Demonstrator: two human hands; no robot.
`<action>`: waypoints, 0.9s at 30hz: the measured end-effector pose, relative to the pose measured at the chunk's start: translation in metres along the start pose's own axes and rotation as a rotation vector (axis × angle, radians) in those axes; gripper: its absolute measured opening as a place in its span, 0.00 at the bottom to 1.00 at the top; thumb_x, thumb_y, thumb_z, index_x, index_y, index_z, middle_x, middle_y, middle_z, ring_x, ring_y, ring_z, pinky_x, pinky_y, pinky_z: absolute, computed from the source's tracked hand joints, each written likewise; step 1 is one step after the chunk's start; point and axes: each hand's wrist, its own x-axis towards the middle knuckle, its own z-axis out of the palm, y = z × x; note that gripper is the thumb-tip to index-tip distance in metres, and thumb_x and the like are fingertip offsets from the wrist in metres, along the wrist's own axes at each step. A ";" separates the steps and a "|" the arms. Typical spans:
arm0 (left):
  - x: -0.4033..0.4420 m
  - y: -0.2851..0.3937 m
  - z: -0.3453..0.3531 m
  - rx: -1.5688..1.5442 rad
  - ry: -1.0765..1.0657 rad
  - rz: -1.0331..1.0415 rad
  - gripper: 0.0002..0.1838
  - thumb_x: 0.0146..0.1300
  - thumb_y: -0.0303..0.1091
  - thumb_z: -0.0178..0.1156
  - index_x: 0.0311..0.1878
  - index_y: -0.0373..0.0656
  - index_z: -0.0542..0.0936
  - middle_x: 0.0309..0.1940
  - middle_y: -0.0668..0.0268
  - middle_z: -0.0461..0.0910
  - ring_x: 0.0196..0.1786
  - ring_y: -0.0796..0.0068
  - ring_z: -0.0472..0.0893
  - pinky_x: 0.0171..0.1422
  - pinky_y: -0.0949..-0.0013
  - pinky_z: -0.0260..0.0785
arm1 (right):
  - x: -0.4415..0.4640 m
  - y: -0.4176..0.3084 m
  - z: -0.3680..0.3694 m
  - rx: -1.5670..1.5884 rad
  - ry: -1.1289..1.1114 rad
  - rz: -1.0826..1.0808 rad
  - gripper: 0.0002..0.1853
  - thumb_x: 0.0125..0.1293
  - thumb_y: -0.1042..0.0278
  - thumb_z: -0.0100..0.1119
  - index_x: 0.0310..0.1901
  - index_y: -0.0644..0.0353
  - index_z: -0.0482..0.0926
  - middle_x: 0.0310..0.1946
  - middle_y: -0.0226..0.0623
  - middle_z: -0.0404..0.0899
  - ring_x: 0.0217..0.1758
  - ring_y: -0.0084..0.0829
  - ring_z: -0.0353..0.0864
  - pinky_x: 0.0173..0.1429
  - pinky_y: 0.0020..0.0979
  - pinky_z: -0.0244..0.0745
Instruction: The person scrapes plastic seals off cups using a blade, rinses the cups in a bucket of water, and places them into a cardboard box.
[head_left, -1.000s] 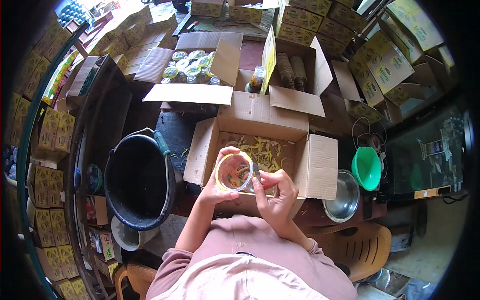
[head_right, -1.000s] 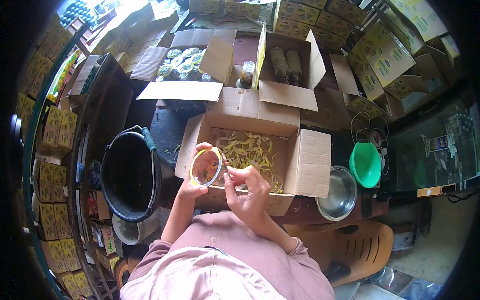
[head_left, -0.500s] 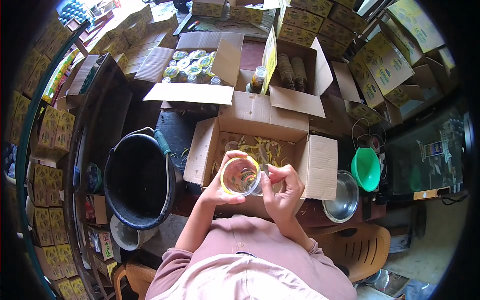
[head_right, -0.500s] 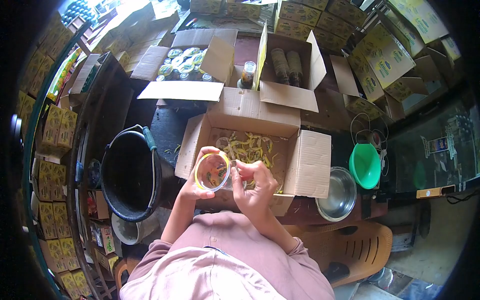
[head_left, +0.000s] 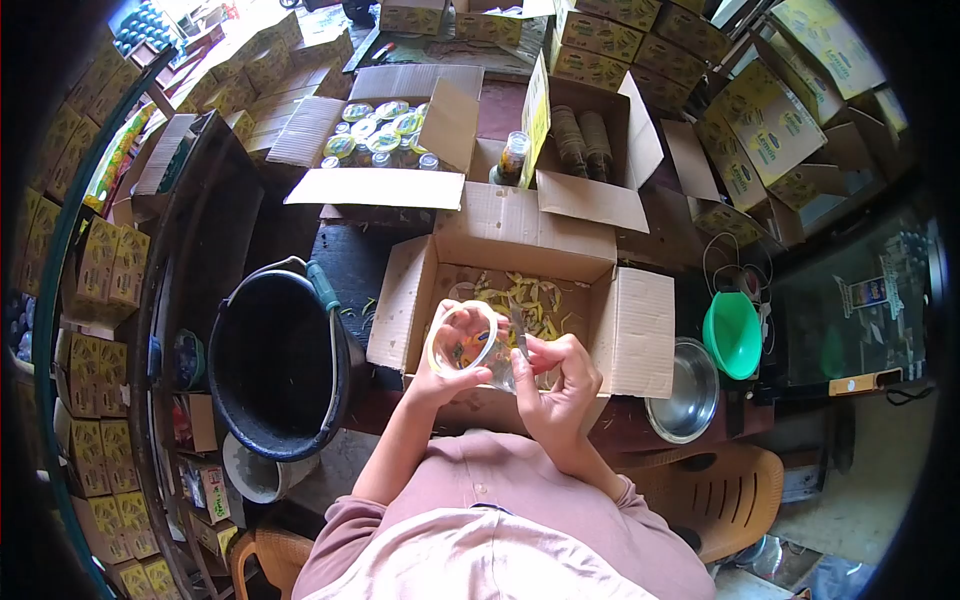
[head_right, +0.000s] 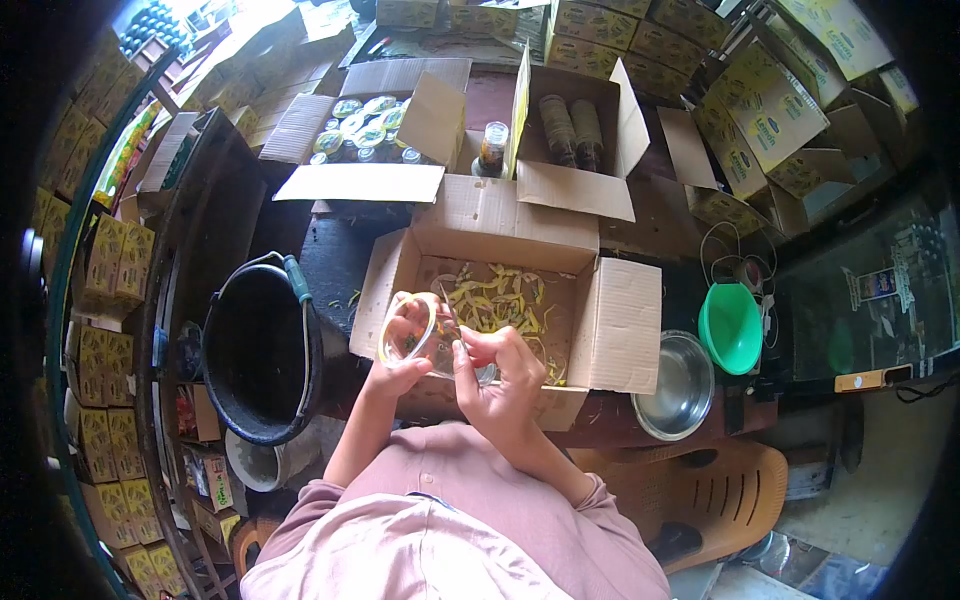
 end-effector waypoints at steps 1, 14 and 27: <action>-0.001 0.001 0.001 -0.003 0.039 -0.071 0.34 0.41 0.30 0.71 0.52 0.44 0.63 0.52 0.63 0.64 0.58 0.68 0.66 0.61 0.64 0.60 | 0.000 0.000 0.001 -0.003 0.002 -0.011 0.08 0.48 0.82 0.62 0.32 0.64 0.77 0.21 0.35 0.73 0.20 0.22 0.76 0.24 0.21 0.68; -0.003 0.006 0.011 0.050 0.142 -0.214 0.36 0.43 0.35 0.69 0.56 0.43 0.62 0.52 0.62 0.63 0.60 0.66 0.64 0.63 0.63 0.58 | -0.004 0.002 0.008 -0.062 0.050 -0.113 0.08 0.46 0.83 0.61 0.30 0.64 0.76 0.21 0.35 0.73 0.19 0.27 0.74 0.24 0.25 0.68; -0.001 0.017 0.016 0.233 0.023 -0.168 0.35 0.42 0.21 0.68 0.53 0.45 0.62 0.50 0.64 0.66 0.57 0.72 0.66 0.62 0.67 0.59 | 0.005 0.005 0.004 -0.320 0.024 -0.297 0.07 0.47 0.84 0.61 0.29 0.65 0.75 0.21 0.37 0.72 0.21 0.26 0.74 0.25 0.24 0.68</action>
